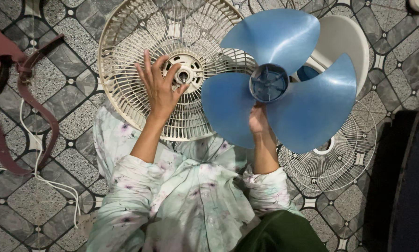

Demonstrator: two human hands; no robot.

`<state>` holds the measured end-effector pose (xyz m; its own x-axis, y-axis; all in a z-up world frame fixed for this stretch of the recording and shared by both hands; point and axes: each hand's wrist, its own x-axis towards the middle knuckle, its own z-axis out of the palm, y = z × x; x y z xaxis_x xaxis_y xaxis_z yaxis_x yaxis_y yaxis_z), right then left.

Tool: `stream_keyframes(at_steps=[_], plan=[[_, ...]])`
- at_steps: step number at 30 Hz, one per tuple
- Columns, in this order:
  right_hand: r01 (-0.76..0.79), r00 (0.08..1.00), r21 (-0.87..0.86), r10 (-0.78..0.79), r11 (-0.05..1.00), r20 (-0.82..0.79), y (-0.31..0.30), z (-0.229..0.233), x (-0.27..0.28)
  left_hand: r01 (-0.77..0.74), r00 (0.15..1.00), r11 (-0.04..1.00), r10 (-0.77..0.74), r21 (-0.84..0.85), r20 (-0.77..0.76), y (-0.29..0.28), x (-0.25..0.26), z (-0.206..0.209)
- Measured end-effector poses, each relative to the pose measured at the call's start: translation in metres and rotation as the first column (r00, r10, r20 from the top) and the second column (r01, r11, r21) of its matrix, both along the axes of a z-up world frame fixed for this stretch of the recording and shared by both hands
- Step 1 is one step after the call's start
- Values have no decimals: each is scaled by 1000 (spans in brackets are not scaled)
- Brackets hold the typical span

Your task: The person sits on the floor and disassembles a small electric fan. They remove the front grille, unscrew the central nut, and take off the fan blades, leaving the components separated on the floor.

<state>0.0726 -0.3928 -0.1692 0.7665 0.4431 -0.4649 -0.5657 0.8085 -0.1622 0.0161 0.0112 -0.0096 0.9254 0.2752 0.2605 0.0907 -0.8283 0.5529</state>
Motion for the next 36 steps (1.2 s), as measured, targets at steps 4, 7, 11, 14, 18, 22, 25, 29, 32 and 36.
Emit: stream_keyframes(at_steps=[4, 7, 11, 14, 18, 22, 25, 29, 32, 36], plan=[[-9, 999, 25, 8, 1000, 48, 1, 2, -1, 35, 999, 999, -35, -37, -2, 3, 1, 2], [-13, 998, 62, 9, 998, 68, 3, 2, 0, 44, 999, 998, -44, -48, -9, 4, 1, 3], [100, 995, -59, -99, 993, 14, 5, 3, 3, 51, 999, 997, -52, -60, -7, 4, 0, 1], [80, 996, -27, -79, 996, 33, 6, 8, 1, 50, 998, 998, -52, -47, -26, 5, -1, -4], [-3, 994, 89, -6, 996, 106, 7, 13, 2, 19, 999, 1000, -18, 21, -37, 9, -4, -8], [20, 997, 52, -24, 998, 75, 10, 12, 2, -40, 994, 995, 48, 88, -93, 17, -18, -3], [78, 995, -60, -73, 995, 69, 15, 10, 1, -28, 993, 992, 42, 125, -109, 20, -31, 1], [25, 990, -73, -15, 997, 141, 16, 14, -1, -56, 978, 974, 97, 221, -182, 17, -39, 3], [26, 995, -36, -23, 999, 101, 17, 19, -2, -25, 997, 996, 31, 80, -69, 16, -44, 1], [-10, 989, -82, 22, 997, 146, 21, 21, 5, -10, 997, 998, 15, 61, -78, 16, -45, -1]])
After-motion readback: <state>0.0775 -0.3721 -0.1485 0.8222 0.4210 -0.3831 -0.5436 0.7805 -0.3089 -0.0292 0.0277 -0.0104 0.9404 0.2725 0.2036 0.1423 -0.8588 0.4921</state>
